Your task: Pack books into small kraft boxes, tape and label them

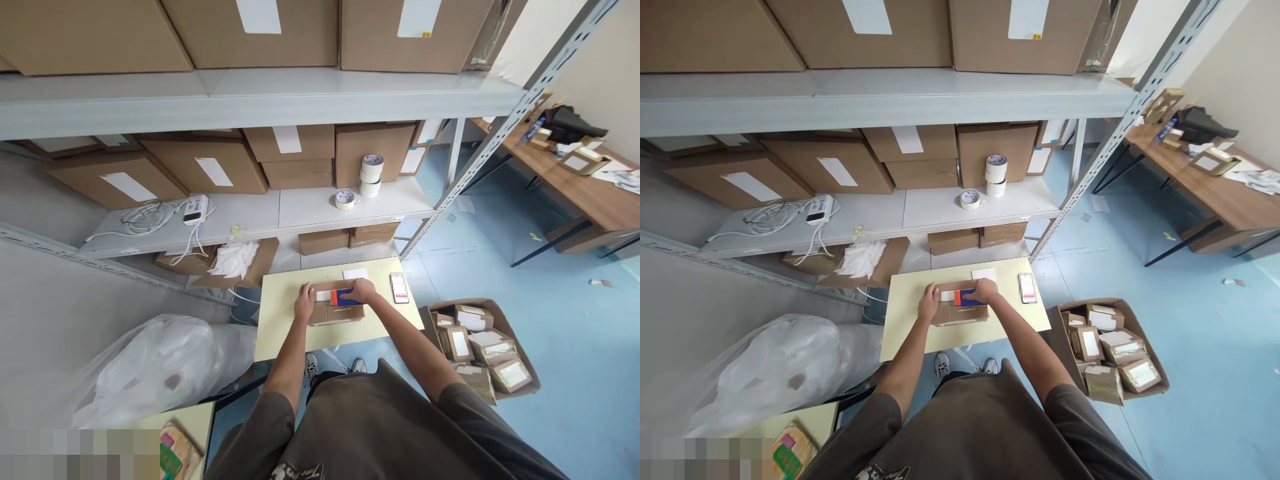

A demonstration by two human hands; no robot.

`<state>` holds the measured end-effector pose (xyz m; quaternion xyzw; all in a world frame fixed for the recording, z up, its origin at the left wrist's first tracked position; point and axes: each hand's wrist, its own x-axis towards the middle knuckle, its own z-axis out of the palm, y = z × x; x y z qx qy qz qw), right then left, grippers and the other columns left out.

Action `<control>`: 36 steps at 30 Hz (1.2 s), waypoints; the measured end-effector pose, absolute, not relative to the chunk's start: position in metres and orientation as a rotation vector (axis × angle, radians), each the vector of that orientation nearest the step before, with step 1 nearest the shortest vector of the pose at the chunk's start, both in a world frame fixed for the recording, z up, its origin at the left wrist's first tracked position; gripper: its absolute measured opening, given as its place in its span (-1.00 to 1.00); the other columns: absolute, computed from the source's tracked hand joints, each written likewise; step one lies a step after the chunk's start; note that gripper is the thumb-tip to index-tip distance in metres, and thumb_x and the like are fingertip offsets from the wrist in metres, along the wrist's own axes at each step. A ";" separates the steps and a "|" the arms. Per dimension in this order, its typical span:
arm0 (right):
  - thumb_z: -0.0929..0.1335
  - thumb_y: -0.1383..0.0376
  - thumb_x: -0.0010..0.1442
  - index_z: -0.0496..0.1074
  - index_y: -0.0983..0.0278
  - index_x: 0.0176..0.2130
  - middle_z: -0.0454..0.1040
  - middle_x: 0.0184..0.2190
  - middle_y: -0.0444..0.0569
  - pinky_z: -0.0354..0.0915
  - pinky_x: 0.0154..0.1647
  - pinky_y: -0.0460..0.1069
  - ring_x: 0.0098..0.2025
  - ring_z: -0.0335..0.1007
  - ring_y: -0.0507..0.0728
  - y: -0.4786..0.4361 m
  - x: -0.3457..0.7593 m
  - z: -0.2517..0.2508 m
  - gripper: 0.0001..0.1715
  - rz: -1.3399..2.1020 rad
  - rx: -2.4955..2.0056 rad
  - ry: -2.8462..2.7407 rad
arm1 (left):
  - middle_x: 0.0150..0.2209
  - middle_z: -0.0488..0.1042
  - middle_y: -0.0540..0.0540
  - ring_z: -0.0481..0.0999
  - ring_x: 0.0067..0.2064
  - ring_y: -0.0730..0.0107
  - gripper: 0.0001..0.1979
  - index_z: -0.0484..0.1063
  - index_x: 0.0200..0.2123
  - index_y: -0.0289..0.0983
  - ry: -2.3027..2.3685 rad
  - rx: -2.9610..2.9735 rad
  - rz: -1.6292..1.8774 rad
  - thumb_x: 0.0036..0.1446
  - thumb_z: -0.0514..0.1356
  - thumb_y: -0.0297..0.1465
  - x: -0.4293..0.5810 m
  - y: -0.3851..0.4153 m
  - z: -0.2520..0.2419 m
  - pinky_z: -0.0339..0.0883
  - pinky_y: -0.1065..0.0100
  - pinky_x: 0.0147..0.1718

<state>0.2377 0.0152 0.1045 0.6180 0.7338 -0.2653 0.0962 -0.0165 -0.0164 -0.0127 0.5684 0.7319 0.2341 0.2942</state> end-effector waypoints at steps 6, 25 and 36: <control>0.44 -0.34 0.11 0.65 0.23 -0.28 0.67 -0.22 0.14 0.29 -0.29 -0.01 -0.18 0.58 0.26 0.014 0.318 0.103 -0.29 -0.755 1.889 2.166 | 0.30 0.44 -0.22 0.58 0.11 0.05 -0.56 0.40 0.29 -0.11 1.946 1.562 0.675 0.44 0.05 -0.18 -0.017 -0.014 -0.015 0.40 0.16 0.13; 0.45 -0.36 0.04 0.47 0.22 -0.50 0.53 -0.46 -0.03 0.11 -0.44 -0.04 -0.40 0.43 0.13 0.000 0.355 0.090 -0.29 -0.965 2.135 2.016 | 0.23 0.54 -0.21 0.53 0.21 0.00 -0.46 0.34 0.34 -0.16 1.888 1.417 0.696 0.46 -0.06 -0.09 -0.081 -0.009 -0.034 0.37 0.07 0.21; 0.46 -0.28 0.11 0.50 0.20 -0.47 0.59 -0.41 -0.03 0.09 -0.43 -0.06 -0.32 0.49 0.14 0.005 0.172 0.143 -0.38 -0.873 2.075 2.109 | 0.35 0.41 -0.29 0.40 0.35 -0.04 -0.40 0.33 0.37 -0.30 1.986 1.178 0.721 0.44 0.03 -0.09 -0.168 -0.018 -0.032 0.30 0.06 0.29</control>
